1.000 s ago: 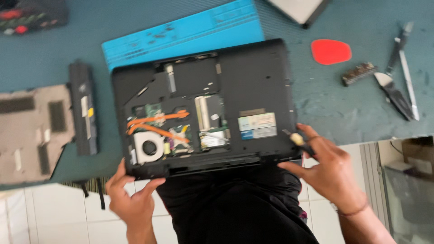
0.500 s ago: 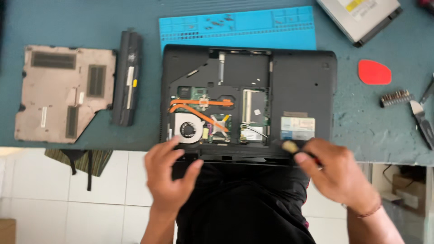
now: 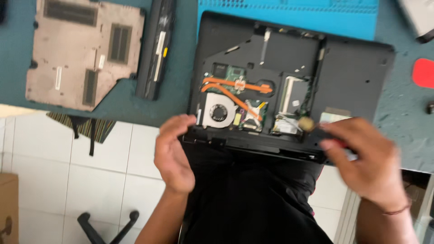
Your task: The person uses a screwdriver to remove screws from the back panel of a disassembled laptop resting on their lap. They place the screws into a blue organizer tray and continue unscrewing various sections of the laptop chassis.
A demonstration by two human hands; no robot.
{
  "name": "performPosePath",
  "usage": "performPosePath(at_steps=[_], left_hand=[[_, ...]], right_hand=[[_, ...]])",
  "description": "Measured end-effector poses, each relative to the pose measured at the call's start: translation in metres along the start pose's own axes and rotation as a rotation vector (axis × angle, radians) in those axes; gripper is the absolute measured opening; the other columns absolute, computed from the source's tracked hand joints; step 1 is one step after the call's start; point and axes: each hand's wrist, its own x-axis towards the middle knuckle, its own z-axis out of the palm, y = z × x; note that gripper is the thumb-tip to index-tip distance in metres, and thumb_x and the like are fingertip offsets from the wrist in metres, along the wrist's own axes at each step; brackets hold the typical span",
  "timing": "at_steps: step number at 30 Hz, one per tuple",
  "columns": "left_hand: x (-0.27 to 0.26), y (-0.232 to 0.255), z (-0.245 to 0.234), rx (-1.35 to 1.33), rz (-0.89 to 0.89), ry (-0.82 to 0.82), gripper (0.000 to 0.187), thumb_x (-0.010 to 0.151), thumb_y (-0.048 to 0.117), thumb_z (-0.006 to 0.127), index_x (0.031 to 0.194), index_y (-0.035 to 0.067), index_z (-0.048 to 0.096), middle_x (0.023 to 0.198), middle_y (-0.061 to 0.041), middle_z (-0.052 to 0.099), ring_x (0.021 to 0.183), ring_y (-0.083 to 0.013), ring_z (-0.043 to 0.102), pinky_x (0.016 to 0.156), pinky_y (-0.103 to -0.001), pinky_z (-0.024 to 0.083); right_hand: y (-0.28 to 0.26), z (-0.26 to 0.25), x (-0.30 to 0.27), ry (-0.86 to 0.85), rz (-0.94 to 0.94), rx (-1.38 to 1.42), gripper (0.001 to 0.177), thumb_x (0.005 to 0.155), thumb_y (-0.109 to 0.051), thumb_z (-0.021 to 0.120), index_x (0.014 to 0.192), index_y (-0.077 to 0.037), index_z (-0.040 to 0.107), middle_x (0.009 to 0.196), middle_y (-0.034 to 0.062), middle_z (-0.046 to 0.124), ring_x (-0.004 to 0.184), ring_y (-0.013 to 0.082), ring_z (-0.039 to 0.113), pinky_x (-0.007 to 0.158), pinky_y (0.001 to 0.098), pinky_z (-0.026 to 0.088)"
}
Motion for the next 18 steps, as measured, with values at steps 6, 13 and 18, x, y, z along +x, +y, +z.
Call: performPosePath(at_steps=[6, 13, 18], left_hand=[[-0.012, -0.013, -0.034, 0.599, 0.034, -0.28, 0.038, 0.084, 0.03, 0.067, 0.113, 0.008, 0.055, 0.126, -0.011, 0.056, 0.12, -0.0309, 0.054, 0.113, -0.054, 0.033], [-0.026, -0.027, -0.048, 0.718, 0.089, -0.476, 0.055, 0.084, 0.039, 0.075, 0.125, 0.011, 0.052, 0.14, -0.013, 0.042, 0.132, -0.0315, 0.046, 0.114, -0.057, 0.032], [-0.029, -0.027, -0.037, 0.678, 0.079, -0.426, 0.048, 0.088, 0.04, 0.07, 0.126, 0.016, 0.053, 0.144, -0.014, 0.036, 0.136, -0.0328, 0.043, 0.117, -0.061, 0.021]], right_hand=[[0.017, 0.01, -0.015, 0.218, 0.158, 0.185, 0.018, 0.096, 0.005, 0.068, 0.107, 0.013, 0.056, 0.106, 0.0263, 0.063, 0.088, 0.0254, 0.062, 0.074, 0.0273, 0.048], [-0.009, 0.028, -0.003, 0.151, 0.213, 0.237, 0.027, 0.084, 0.004, 0.075, 0.105, 0.009, 0.059, 0.099, 0.019, 0.066, 0.084, 0.0185, 0.065, 0.07, 0.0212, 0.052], [-0.05, 0.045, 0.018, 0.076, -0.123, 0.347, 0.035, 0.08, -0.004, 0.071, 0.106, 0.005, 0.05, 0.091, 0.0147, 0.07, 0.088, 0.0216, 0.073, 0.077, 0.0256, 0.06]])
